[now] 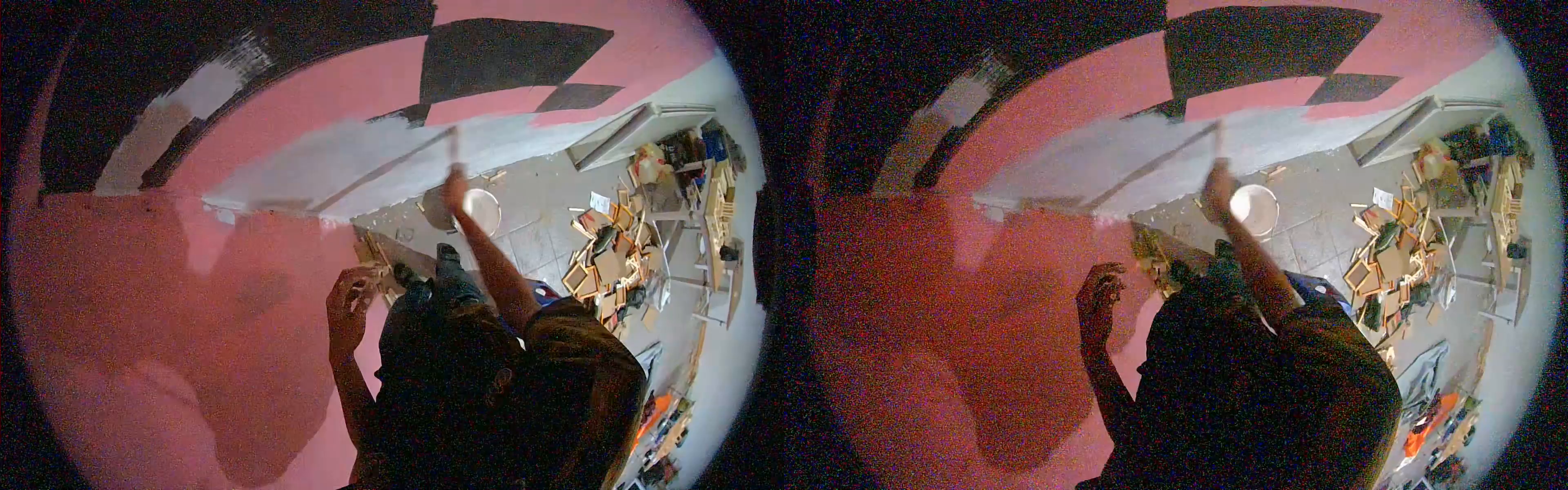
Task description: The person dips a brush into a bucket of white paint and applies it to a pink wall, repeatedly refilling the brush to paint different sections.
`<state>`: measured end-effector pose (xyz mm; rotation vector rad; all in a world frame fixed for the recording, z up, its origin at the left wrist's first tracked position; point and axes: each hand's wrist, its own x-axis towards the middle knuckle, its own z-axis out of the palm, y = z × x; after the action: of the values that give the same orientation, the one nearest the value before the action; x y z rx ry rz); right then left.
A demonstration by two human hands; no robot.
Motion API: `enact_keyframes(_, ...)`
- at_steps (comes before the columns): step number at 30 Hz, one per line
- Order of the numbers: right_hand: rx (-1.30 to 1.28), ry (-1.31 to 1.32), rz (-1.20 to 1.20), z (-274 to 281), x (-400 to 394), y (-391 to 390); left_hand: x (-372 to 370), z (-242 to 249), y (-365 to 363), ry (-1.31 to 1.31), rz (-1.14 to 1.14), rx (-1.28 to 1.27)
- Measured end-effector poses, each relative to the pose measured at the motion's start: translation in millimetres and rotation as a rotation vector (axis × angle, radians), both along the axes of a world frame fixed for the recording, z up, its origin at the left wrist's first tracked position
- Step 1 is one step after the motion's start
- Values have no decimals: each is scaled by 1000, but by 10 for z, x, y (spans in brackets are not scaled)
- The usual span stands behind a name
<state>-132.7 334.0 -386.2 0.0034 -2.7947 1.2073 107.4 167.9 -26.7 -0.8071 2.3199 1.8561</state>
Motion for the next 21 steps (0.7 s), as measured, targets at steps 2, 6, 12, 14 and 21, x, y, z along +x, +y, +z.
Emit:
enact_keyframes(2, -92, -174, 176, 360, 374, -669, 22, 6, 117, 103, 19, -26)
enact_keyframes(6, -89, -43, 667, 874, 965, -1340, -14, 141, 388, 86, 86, -90)
enact_keyframes(12, -34, 89, 789, 655, 614, -819, -32, -9, 676, 164, 116, -50)
enact_keyframes(14, 176, 678, 618, -178, 141, -311, -46, -34, 784, 55, 176, -16)
enact_keyframes(21, -282, 166, 120, 304, -344, 1365, -173, -320, 948, 137, 157, 45)
